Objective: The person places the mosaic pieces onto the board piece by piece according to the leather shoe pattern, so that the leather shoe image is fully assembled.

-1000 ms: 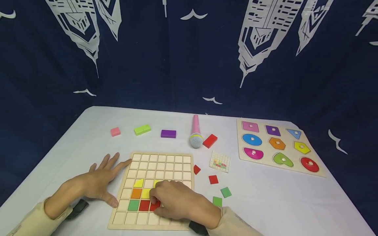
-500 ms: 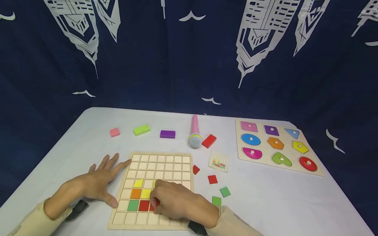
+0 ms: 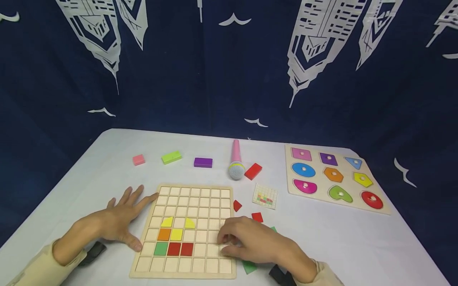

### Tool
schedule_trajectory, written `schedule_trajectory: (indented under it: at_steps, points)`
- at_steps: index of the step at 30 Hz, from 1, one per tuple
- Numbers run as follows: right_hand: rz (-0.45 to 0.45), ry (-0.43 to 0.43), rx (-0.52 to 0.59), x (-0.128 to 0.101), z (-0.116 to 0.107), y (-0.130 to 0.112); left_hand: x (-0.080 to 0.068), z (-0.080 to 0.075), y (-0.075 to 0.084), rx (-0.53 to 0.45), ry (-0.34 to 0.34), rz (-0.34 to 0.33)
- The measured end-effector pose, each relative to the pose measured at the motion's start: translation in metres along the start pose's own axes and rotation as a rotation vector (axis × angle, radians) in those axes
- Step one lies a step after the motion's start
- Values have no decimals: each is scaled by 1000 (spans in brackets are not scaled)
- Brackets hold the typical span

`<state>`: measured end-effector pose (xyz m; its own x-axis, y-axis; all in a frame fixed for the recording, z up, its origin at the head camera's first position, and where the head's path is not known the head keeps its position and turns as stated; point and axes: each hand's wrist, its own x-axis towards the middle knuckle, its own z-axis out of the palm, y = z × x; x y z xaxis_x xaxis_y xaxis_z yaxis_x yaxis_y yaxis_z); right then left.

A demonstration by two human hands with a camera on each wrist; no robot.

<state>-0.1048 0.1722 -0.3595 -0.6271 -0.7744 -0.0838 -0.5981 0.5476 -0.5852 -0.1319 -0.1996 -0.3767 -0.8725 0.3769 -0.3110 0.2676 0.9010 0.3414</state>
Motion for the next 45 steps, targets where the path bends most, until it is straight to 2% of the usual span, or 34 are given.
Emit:
schedule_trajectory:
  at_steps: [4, 12, 26, 33, 45]
  points:
    - [79, 27, -4, -19, -6, 15, 1, -1, 0, -10, -6, 3]
    - [136, 55, 0, -42, -12, 37, 2, -3, 1, 10, 8, 0]
    - [271, 59, -77, -53, -15, 47, -2, -4, 3, -8, -6, 2]
    - [195, 91, -74, -42, -14, 39, -3, -4, 2, -7, -6, -3]
    - [-6, 50, -21, 13, 1, 1, -3, -2, 3, -15, -4, -2]
